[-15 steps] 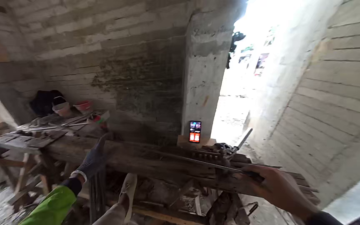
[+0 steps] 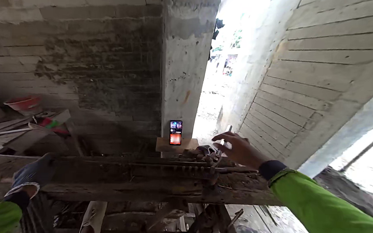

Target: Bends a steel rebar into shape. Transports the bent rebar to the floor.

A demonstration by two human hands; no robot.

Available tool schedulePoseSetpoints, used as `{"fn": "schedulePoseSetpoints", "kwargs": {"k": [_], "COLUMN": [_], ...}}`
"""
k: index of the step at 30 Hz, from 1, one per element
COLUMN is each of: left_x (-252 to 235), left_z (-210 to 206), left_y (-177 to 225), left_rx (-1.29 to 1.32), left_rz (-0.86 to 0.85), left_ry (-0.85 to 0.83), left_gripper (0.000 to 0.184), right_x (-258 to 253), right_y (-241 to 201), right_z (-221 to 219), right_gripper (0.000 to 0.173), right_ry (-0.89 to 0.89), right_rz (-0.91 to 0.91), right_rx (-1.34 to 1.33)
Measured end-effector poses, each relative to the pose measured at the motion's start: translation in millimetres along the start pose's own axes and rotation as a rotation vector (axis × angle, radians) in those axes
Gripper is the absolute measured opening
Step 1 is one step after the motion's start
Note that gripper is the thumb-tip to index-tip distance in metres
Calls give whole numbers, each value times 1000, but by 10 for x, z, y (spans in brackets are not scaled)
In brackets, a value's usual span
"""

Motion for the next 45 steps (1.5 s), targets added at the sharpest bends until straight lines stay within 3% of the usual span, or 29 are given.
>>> {"fn": "schedulePoseSetpoints", "kwargs": {"k": [2,5,7,8,10,12,16,25,29,37,45], "left_x": [-24,-28,16,34,54,42,-43,216,233,200,227], "left_z": [-54,-78,-116,-140,-155,-171,-266,-113,-124,-157,-147], "left_y": [-62,-64,-28,-16,30,54,-44,263,246,201,246], "left_rx": [7,31,47,59,66,53,73,125,114,134,118], "left_rz": [-18,1,6,6,37,50,25,1,-77,-163,-101], "left_ry": [25,52,80,96,98,96,155,134,138,176,151], "left_gripper": [31,31,34,35,38,38,32,36,31,26,28], "right_x": [-92,-207,-267,-294,-344,-320,100,1283,1228,995,1019], "right_y": [409,752,835,844,862,1000,1354,1997,2060,2129,2288], "right_z": [-149,-471,-695,-789,-887,-914,-647,-451,-443,-474,-453], "right_gripper": [27,67,83,81,62,49,37,50,50,65,83], "right_ry": [-43,-195,-287,-332,-374,-335,-253,-189,-225,-306,-317], "right_rz": [-110,-175,-173,-179,-181,-142,-101,-218,-264,-309,-330], "right_rx": [100,316,386,406,428,430,402,349,310,344,381]}}
Point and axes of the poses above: each hand's wrist, its own x-axis away from the middle knuckle, its own z-axis out of the back of the hand, y = z × x, the point moved 4 cm from there along -x, towards the middle knuckle, and after that the axes turned 11 degrees about x, right-handed, at the moved point
